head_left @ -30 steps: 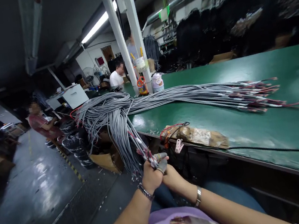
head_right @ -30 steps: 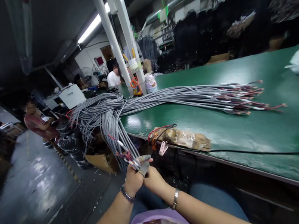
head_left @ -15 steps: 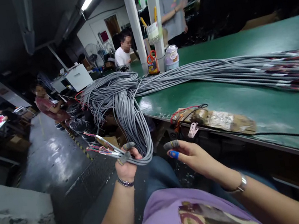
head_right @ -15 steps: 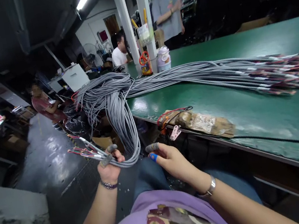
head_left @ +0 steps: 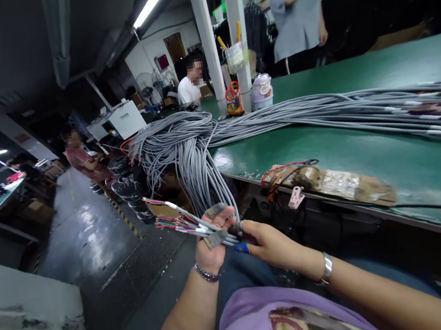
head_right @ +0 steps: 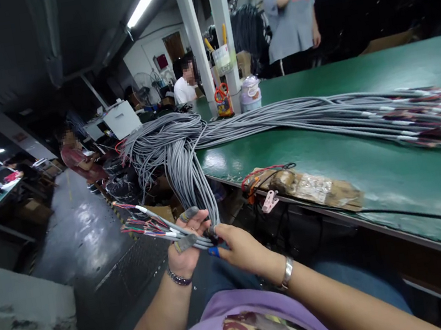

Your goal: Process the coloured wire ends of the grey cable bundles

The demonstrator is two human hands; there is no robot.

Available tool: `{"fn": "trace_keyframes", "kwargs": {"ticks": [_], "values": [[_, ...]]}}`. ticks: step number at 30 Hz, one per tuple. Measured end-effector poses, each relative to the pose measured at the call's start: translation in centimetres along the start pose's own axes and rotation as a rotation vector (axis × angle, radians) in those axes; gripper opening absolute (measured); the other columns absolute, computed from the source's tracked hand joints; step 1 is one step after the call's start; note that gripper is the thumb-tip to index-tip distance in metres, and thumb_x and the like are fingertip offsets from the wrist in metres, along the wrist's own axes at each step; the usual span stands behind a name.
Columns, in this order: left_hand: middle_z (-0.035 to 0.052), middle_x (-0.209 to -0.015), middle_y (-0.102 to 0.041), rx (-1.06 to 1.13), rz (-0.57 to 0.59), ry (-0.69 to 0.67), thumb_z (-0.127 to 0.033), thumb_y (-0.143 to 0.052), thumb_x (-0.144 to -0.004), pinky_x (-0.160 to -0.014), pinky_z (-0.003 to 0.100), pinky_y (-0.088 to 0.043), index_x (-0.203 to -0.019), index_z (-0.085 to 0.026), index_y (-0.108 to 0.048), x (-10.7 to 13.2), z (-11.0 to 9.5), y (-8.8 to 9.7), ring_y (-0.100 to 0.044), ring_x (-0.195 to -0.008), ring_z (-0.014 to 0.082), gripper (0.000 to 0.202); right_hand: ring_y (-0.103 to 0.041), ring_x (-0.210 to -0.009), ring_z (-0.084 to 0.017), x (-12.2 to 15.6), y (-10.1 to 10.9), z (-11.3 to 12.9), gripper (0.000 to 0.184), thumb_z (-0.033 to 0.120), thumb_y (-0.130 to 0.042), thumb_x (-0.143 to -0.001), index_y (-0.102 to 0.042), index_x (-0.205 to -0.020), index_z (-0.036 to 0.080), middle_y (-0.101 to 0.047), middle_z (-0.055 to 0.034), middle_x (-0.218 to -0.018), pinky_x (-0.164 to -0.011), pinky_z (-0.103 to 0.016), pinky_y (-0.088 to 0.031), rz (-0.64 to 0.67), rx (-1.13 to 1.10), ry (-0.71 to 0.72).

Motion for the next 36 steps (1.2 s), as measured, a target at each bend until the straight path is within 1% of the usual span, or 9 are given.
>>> {"fn": "trace_keyframes", "kwargs": {"ticks": [5,10,15,20,25,28,31,33,36], "values": [[0.0129,-0.114,-0.065,0.037,0.114,0.0,-0.03,-0.073,-0.066,-0.102,0.05,-0.036,-0.11,-0.016,-0.059,-0.8,0.2,-2.2,-0.053,-0.116,0.0316,0.049,-0.057,-0.08,-0.02,0.0,0.7,-0.4,0.016,0.035,-0.058,-0.081,-0.067,-0.081,0.022,-0.063,-0.004,-0.081,-0.076,-0.031,-0.047,-0.023,-0.07,0.06],[0.0125,-0.108,-0.067,0.02,0.093,0.03,-0.034,-0.071,-0.07,-0.101,0.05,-0.036,-0.107,-0.016,-0.062,-0.6,1.0,-1.6,-0.057,-0.111,0.0313,0.043,-0.058,-0.079,-0.02,0.5,1.2,-1.3,0.022,0.04,-0.056,-0.082,-0.067,-0.084,0.022,-0.064,-0.0032,-0.08,-0.075,-0.031,-0.046,-0.067,-0.107,0.028],[0.0087,-0.092,-0.07,0.014,0.058,0.064,-0.035,-0.074,-0.067,-0.092,0.047,-0.042,-0.099,-0.017,-0.065,-0.3,0.7,-0.7,-0.062,-0.095,0.0282,0.038,-0.054,-0.073,-0.018,0.7,1.6,-1.2,0.019,0.031,-0.046,-0.088,-0.061,-0.08,0.021,-0.06,-0.003,-0.078,-0.07,-0.029,-0.043,-0.08,0.09,0.055],[0.0022,-0.071,-0.061,0.033,0.077,0.072,-0.04,-0.076,-0.065,-0.087,0.041,-0.044,-0.092,-0.017,-0.066,-0.9,-0.1,-1.5,-0.06,-0.086,0.0226,0.037,-0.051,-0.07,-0.018,-0.2,2.1,-0.2,0.019,0.029,-0.047,-0.087,-0.058,-0.072,0.021,-0.057,-0.0033,-0.071,-0.066,-0.029,-0.041,-0.088,0.268,0.11],[-0.0055,-0.054,-0.041,0.148,-0.136,0.021,-0.038,-0.071,-0.073,-0.081,0.033,-0.045,-0.074,-0.018,-0.061,-2.2,-0.8,-0.6,-0.053,-0.063,0.0119,0.022,-0.051,-0.067,-0.017,-0.3,2.9,-0.9,0.014,0.031,-0.052,-0.085,-0.058,-0.079,0.021,-0.057,-0.003,-0.074,-0.063,-0.028,-0.041,-0.201,0.265,0.031],[-0.0051,-0.054,-0.041,0.275,-0.201,-0.01,-0.035,-0.063,-0.08,-0.076,0.03,-0.046,-0.072,-0.017,-0.061,-2.9,-2.1,0.5,-0.051,-0.061,0.0104,0.019,-0.056,-0.075,-0.017,1.1,3.3,-2.6,0.016,0.031,-0.048,-0.087,-0.059,-0.092,0.02,-0.061,-0.0045,-0.085,-0.07,-0.03,-0.045,-0.323,0.139,-0.032],[-0.0039,-0.055,-0.044,0.367,-0.213,-0.033,-0.034,-0.057,-0.085,-0.072,0.028,-0.047,-0.073,-0.016,-0.062,-3.5,-3.7,1.3,-0.051,-0.061,0.0101,0.022,-0.059,-0.08,-0.018,2.5,2.9,-3.9,0.014,0.026,-0.048,-0.087,-0.059,-0.092,0.02,-0.063,-0.0047,-0.088,-0.075,-0.031,-0.047,-0.356,0.03,-0.07],[-0.0036,-0.055,-0.044,0.387,-0.238,-0.031,-0.033,-0.055,-0.086,-0.07,0.027,-0.047,-0.072,-0.016,-0.061,-3.6,-4.2,1.4,-0.051,-0.06,0.0099,0.023,-0.059,-0.078,-0.017,2.9,2.2,-3.6,0.012,0.023,-0.049,-0.086,-0.06,-0.091,0.02,-0.063,-0.0045,-0.086,-0.074,-0.031,-0.047,-0.331,0.034,-0.051],[-0.0043,-0.055,-0.044,0.376,-0.243,-0.007,-0.033,-0.059,-0.083,-0.07,0.026,-0.046,-0.072,-0.015,-0.061,-3.5,-3.8,0.1,-0.05,-0.059,0.0091,0.022,-0.056,-0.077,-0.017,2.7,1.6,-1.4,0.011,0.018,-0.05,-0.082,-0.058,-0.09,0.02,-0.061,-0.0051,-0.086,-0.07,-0.03,-0.047,-0.315,0.131,0.089]]}}
Point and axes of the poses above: each hand's wrist, its own x-axis away from the middle knuckle, its own y-axis out of the back of the hand, z = x × y, the point moved 6 cm from there along -x, towards the middle knuckle
